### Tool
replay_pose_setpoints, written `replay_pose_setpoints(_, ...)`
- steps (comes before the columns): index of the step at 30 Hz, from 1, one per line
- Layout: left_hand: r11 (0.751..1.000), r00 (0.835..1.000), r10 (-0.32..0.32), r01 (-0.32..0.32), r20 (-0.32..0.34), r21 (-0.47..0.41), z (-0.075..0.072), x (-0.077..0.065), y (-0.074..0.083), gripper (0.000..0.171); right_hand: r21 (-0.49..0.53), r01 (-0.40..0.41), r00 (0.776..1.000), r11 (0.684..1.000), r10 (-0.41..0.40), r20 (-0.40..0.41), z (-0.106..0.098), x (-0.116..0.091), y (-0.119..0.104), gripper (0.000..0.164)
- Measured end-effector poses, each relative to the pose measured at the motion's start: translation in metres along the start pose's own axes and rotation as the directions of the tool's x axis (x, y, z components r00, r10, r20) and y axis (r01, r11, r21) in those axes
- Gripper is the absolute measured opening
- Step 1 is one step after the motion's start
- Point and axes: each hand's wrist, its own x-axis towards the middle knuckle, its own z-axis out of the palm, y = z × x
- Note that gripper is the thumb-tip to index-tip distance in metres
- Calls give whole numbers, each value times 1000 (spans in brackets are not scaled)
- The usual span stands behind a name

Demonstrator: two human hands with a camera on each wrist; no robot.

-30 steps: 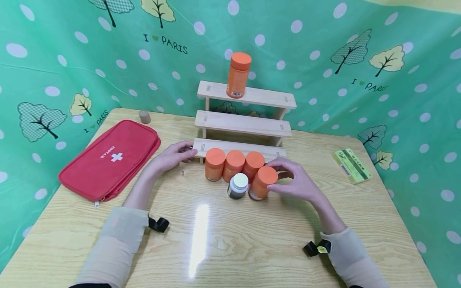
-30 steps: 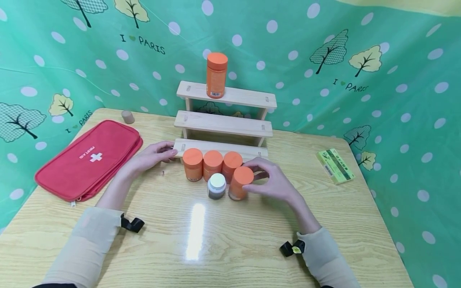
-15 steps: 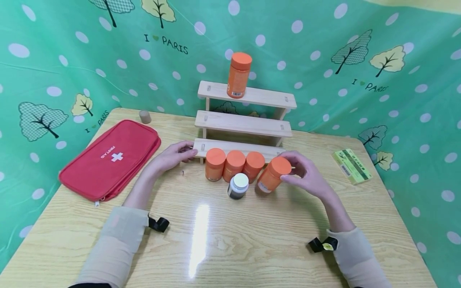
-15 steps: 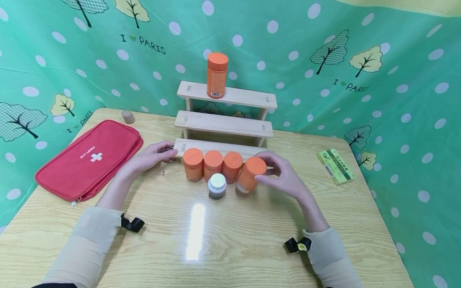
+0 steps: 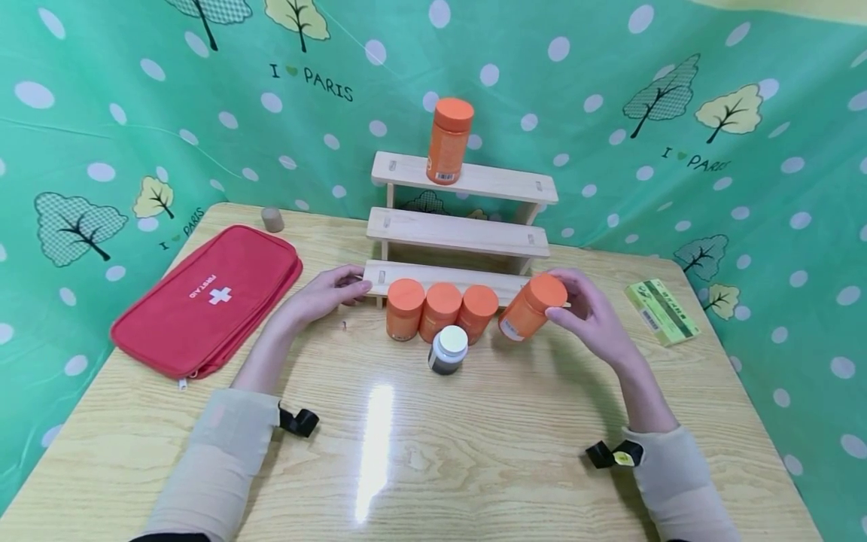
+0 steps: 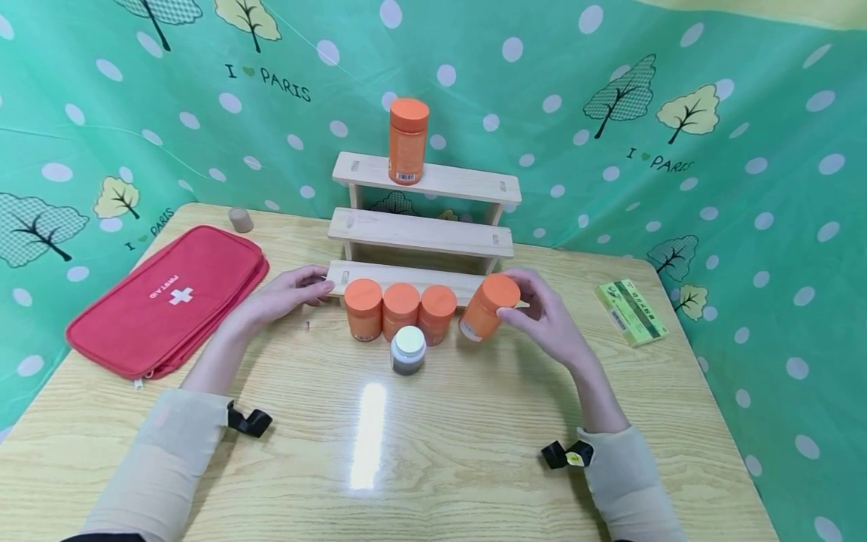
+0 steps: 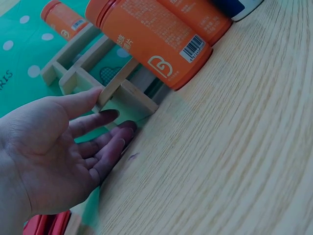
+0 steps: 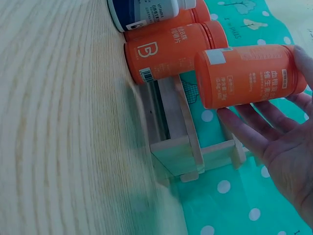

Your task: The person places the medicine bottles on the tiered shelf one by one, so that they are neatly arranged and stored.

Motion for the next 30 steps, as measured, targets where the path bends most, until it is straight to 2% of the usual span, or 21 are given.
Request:
replay_pose_setpoints(5,1000,1000,-11,11,-6,25,-1,-1,3,58,-33,-31,998,999,29,-47,-3,8,-2,46)
replay_pose_setpoints(10,1000,1000,3,-2,-6,14,-1,-1,1,56,-54,-29,998,998,25,-62,-7,20,-6,47)
replay_pose_setpoints(17,1000,1000,1,-1,-10,1,0,-1,0,57,27,13,999,1000,-11,-51,-18,42,-17,44)
replay_pose_setpoints(20,1000,1000,-1,1,-11,1,0,-1,0,58,26,27,997,999,-25,-67,-22,53,-23,43)
replay_pose_setpoints(30,1000,1000,9,-9,-11,-3,1,-1,1,55,-60,-55,992,997,48,-112,-37,91,-36,40)
